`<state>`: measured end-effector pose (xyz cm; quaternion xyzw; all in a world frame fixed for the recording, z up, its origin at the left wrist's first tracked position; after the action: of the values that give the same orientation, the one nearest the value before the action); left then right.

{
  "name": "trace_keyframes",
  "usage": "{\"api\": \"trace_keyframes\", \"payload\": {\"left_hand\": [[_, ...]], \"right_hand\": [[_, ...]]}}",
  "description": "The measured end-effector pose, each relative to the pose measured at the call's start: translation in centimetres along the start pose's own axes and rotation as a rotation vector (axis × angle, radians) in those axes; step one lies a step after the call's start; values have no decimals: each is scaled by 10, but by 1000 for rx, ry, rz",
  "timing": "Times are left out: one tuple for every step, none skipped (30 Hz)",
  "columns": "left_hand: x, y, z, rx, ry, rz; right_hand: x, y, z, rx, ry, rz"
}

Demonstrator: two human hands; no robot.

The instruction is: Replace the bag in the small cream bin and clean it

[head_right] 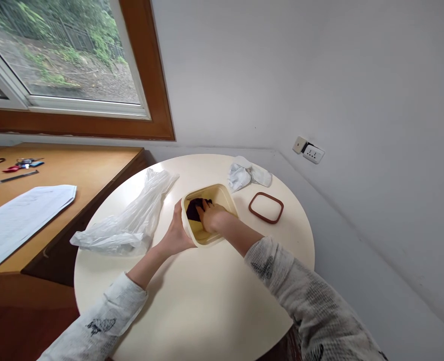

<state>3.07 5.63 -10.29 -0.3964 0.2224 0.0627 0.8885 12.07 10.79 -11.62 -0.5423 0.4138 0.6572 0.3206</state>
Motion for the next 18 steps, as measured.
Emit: {"api": "trace_keyframes", "payload": {"left_hand": [[0,-1,0,6,5,11],[1,-2,-1,13,11,17],[1,-2,-1,18,17,19],[2,-3,-1,24,23,19],[2,-3,-2,29,28,16],[3,-3,-2,31,29,14],[3,-3,-2,34,26,12],[2,-3,-2,40,19,5],[2,-3,-2,50,13,-4],[2,-3,-2,60,9,-13],[2,-3,-2,69,5,-19],[2,-4,-2,75,5,-21],[2,-4,-2,77,7,-18],[2,-4,-2,78,10,-13],[2,-5,-2,79,11,-9],[2,-5,-2,81,10,-9],[3,-6,-1,82,9,-11],[3,-6,-1,85,7,-14]], "right_hand": [[0,0,0,14,12,-3],[1,0,0,31,26,-7],[1,1,0,47,43,-20],[2,3,0,58,63,-44],[3,6,0,67,89,-71],[3,8,0,77,116,-99],[4,11,0,88,147,-123],[5,13,-1,98,190,-144],[7,15,-1,105,242,-162],[8,17,-2,108,302,-179],[10,18,-3,108,366,-194],[12,19,-4,104,428,-205],[14,20,-6,96,479,-212],[14,20,-6,87,509,-215],[14,21,-7,73,525,-212],[13,22,-7,56,529,-206],[12,23,-7,33,514,-194],[9,24,-7,7,486,-179]]}}
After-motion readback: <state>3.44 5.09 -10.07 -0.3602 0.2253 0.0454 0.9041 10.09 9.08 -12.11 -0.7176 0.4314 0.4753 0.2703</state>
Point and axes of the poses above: each hand's wrist, its own z-axis towards the middle knuckle, its own x-axis out of the palm, y = z × x, the point moved 7 cm from there along z, towards the middle knuckle, and after that the axes turned 4 degrees about -z, right-handed, at the moved point
